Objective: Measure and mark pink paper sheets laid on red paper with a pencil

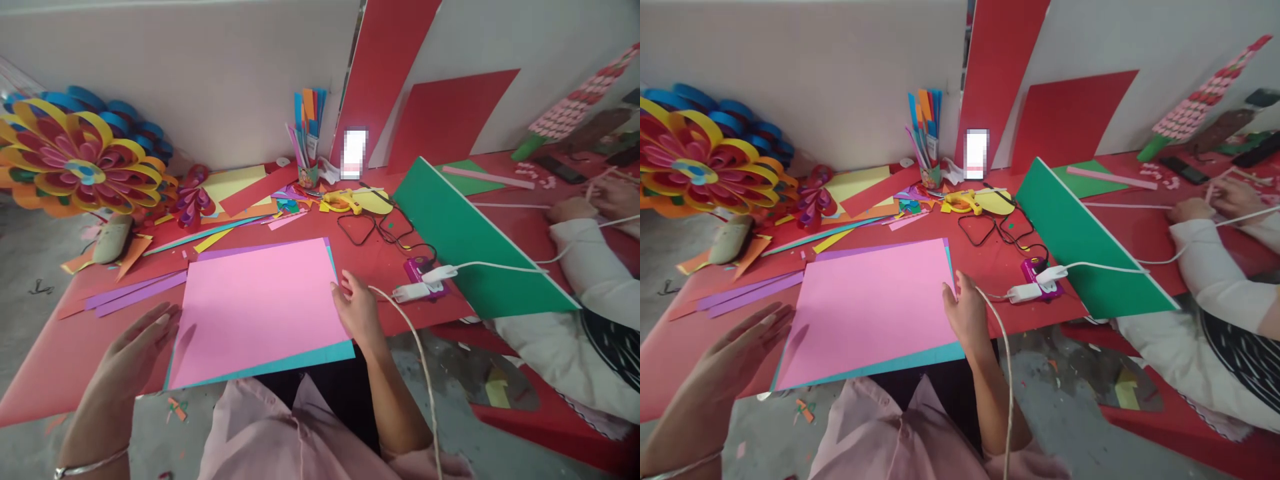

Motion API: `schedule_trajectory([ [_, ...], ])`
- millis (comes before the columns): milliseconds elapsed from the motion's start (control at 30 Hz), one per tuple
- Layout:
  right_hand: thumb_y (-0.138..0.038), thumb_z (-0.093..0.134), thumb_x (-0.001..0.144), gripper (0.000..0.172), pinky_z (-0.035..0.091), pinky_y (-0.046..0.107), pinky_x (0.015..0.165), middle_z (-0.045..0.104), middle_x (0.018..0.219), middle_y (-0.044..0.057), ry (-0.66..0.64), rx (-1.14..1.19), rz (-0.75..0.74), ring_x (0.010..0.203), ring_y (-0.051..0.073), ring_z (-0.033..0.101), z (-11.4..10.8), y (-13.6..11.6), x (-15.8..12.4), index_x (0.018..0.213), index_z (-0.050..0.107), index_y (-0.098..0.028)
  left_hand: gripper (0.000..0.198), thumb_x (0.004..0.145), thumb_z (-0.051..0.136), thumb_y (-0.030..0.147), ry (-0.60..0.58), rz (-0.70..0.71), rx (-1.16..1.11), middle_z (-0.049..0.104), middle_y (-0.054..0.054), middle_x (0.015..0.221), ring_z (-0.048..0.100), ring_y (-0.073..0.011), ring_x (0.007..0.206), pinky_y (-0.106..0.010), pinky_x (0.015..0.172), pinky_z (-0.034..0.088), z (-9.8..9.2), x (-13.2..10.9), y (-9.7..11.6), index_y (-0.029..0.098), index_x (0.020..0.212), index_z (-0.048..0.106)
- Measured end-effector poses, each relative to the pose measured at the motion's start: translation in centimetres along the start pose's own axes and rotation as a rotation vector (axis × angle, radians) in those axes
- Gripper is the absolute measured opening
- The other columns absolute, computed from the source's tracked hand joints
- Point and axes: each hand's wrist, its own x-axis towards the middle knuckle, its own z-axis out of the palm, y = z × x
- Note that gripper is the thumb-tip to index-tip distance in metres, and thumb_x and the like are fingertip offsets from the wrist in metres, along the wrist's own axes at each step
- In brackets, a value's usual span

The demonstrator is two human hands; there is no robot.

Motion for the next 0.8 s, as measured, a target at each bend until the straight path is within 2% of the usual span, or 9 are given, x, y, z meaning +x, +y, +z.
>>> schedule_trajectory([
  [167, -0.040, 0.061, 0.092, 0.048, 0.061, 0.040, 0.095, 0.079, 0.121, 0.022, -0.010, 0.048, 0.093, 0.106, 0.029, 0.079, -0.3, -0.5, 1.9, 0.128, 0.071, -0.011, 0.067, 0.036, 0.097, 0.037, 0.022, 0.019, 0.054, 0.079, -0.006, 0.119, 0.069, -0.0282, 0.127, -0.030, 0.096, 0.061, 0.1, -0.3, 0.2, 0.024, 0.100, 0.080],
  [267, -0.042, 0.062, 0.091, 0.037, 0.059, 0.033, 0.080, 0.082, 0.099, 0.015, -0.046, 0.073, 0.107, 0.093, 0.027, 0.079, 0.0, -0.5, 2.6, 0.111, 0.075, -0.015, 0.065, 0.039, 0.098, 0.044, 0.005, 0.055, 0.072, 0.079, -0.009, 0.119, 0.070, -0.0307, 0.125, -0.036, 0.100, 0.060, 0.1, -0.2, 0.1, 0.023, 0.098, 0.080],
  [367, -0.048, 0.063, 0.090, 0.029, 0.053, 0.031, 0.067, 0.077, 0.078, 0.006, -0.147, 0.078, 0.053, 0.076, 0.025, 0.073, 0.5, -0.2, 2.8, 0.087, 0.072, -0.020, 0.067, 0.038, 0.100, 0.048, -0.001, 0.058, 0.056, 0.079, -0.009, 0.118, 0.070, -0.0292, 0.121, -0.034, 0.096, 0.060, -0.1, 0.1, -0.3, 0.024, 0.097, 0.080],
  [433, -0.047, 0.065, 0.089, 0.026, 0.053, 0.032, 0.070, 0.077, 0.081, 0.003, -0.188, 0.115, -0.003, 0.077, 0.023, 0.070, 0.7, 0.0, 2.6, 0.086, 0.070, -0.022, 0.071, 0.037, 0.102, 0.048, -0.002, 0.056, 0.071, 0.079, -0.008, 0.117, 0.071, -0.0271, 0.116, -0.032, 0.091, 0.060, -0.1, 0.3, -0.6, 0.024, 0.099, 0.080],
  [533, -0.046, 0.068, 0.089, 0.025, 0.055, 0.036, 0.082, 0.079, 0.096, 0.004, -0.217, 0.243, -0.083, 0.088, 0.024, 0.072, 0.2, -0.3, 2.4, 0.099, 0.070, -0.022, 0.078, 0.036, 0.103, 0.045, 0.040, 0.085, 0.139, 0.077, -0.007, 0.117, 0.071, -0.0228, 0.105, -0.028, 0.084, 0.058, 0.5, 0.5, -0.6, 0.022, 0.106, 0.078],
  [600, -0.048, 0.069, 0.091, 0.029, 0.056, 0.039, 0.090, 0.079, 0.105, 0.006, -0.247, 0.348, -0.126, 0.096, 0.025, 0.073, -0.6, -1.1, 2.7, 0.106, 0.070, -0.023, 0.083, 0.035, 0.104, 0.041, 0.063, 0.190, 0.136, 0.075, -0.005, 0.121, 0.069, -0.0192, 0.105, -0.024, 0.084, 0.056, 1.1, 0.7, -0.1, 0.024, 0.112, 0.075],
  [667, -0.050, 0.070, 0.092, 0.032, 0.056, 0.040, 0.096, 0.079, 0.110, 0.005, -0.256, 0.443, -0.167, 0.102, 0.025, 0.073, -1.3, -2.2, 3.3, 0.111, 0.070, -0.024, 0.088, 0.034, 0.105, 0.035, 0.017, 0.324, 0.066, 0.075, -0.001, 0.120, 0.068, -0.0166, 0.102, -0.022, 0.083, 0.056, 1.6, 1.1, 0.9, 0.027, 0.115, 0.073],
  [733, -0.052, 0.071, 0.092, 0.032, 0.057, 0.041, 0.097, 0.079, 0.110, 0.005, -0.224, 0.516, -0.225, 0.103, 0.025, 0.073, -1.8, -3.6, 4.3, 0.111, 0.069, -0.026, 0.082, 0.032, 0.105, 0.030, -0.046, 0.392, -0.010, 0.077, 0.001, 0.105, 0.067, -0.0150, 0.091, -0.022, 0.077, 0.056, 2.0, 1.5, 2.1, 0.025, 0.107, 0.073],
  [800, -0.053, 0.071, 0.091, 0.030, 0.057, 0.041, 0.097, 0.078, 0.106, 0.004, -0.137, 0.547, -0.301, 0.102, 0.024, 0.072, -2.0, -5.3, 5.6, 0.106, 0.069, -0.027, 0.065, 0.032, 0.105, 0.028, -0.065, 0.440, -0.073, 0.076, 0.002, 0.087, 0.065, -0.0136, 0.079, -0.024, 0.073, 0.057, 2.4, 1.8, 3.6, 0.020, 0.088, 0.073],
])
